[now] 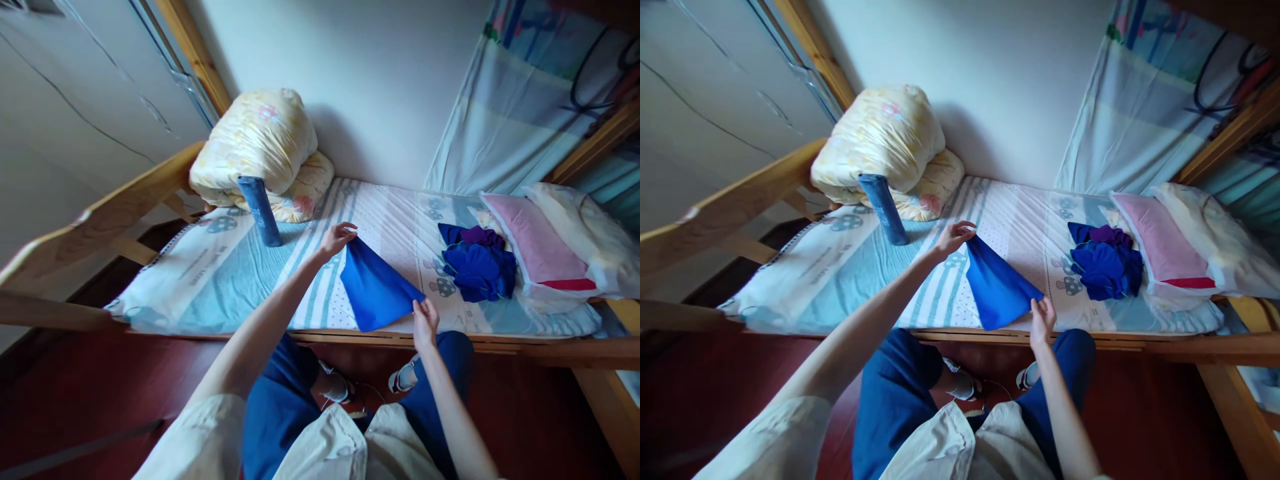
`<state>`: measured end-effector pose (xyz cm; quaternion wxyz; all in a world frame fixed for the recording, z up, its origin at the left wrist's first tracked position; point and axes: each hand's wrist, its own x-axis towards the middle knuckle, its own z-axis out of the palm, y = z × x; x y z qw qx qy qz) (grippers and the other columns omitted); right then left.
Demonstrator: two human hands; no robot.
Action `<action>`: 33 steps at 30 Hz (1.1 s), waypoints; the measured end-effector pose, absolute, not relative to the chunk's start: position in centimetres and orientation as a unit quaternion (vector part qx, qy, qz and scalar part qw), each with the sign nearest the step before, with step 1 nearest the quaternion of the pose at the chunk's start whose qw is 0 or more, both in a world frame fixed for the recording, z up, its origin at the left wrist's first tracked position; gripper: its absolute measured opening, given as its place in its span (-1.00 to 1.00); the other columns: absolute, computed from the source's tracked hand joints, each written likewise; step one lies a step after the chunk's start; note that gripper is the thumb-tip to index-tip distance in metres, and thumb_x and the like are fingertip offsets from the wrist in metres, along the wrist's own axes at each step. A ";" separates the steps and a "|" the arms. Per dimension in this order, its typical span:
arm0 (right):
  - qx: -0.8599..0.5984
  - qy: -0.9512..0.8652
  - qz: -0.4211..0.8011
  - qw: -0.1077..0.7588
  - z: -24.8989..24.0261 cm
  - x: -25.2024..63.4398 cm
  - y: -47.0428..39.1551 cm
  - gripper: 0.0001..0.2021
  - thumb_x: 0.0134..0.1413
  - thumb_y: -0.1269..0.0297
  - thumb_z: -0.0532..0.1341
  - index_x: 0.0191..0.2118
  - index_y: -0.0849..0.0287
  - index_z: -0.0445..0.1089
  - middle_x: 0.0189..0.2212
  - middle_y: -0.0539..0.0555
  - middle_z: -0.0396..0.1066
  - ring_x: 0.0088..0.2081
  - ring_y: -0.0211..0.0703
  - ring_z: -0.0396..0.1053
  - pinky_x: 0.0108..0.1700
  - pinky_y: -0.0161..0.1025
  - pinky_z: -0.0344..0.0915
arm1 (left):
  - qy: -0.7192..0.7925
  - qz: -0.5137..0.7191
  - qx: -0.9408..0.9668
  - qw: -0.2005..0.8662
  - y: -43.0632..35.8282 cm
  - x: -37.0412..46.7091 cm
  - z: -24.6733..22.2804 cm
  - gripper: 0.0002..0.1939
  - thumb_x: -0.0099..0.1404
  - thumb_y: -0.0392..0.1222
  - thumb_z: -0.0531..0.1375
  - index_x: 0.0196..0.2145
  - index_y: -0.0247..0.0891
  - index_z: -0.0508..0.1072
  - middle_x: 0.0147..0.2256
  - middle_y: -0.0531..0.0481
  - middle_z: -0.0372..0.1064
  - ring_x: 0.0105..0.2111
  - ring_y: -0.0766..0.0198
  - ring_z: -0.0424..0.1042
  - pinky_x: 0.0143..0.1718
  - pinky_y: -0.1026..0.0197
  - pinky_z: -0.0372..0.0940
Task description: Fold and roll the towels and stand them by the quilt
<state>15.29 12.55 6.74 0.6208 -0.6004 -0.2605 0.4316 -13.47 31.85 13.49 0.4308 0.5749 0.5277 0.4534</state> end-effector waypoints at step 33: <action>-0.584 -0.465 0.494 0.446 20.6 22.4 11.6 -0.45 -0.44 -0.06 0.62 -0.26 0.17 0.66 -0.25 0.19 0.65 -0.16 0.06 0.58 -0.04 -0.07 0.47 | 0.595 0.434 0.486 0.470 12.2 -20.2 17.9 -0.39 -0.13 0.27 0.51 -0.29 -0.29 0.67 -0.44 -0.17 0.58 -0.40 0.09 0.55 -0.44 0.18 0.33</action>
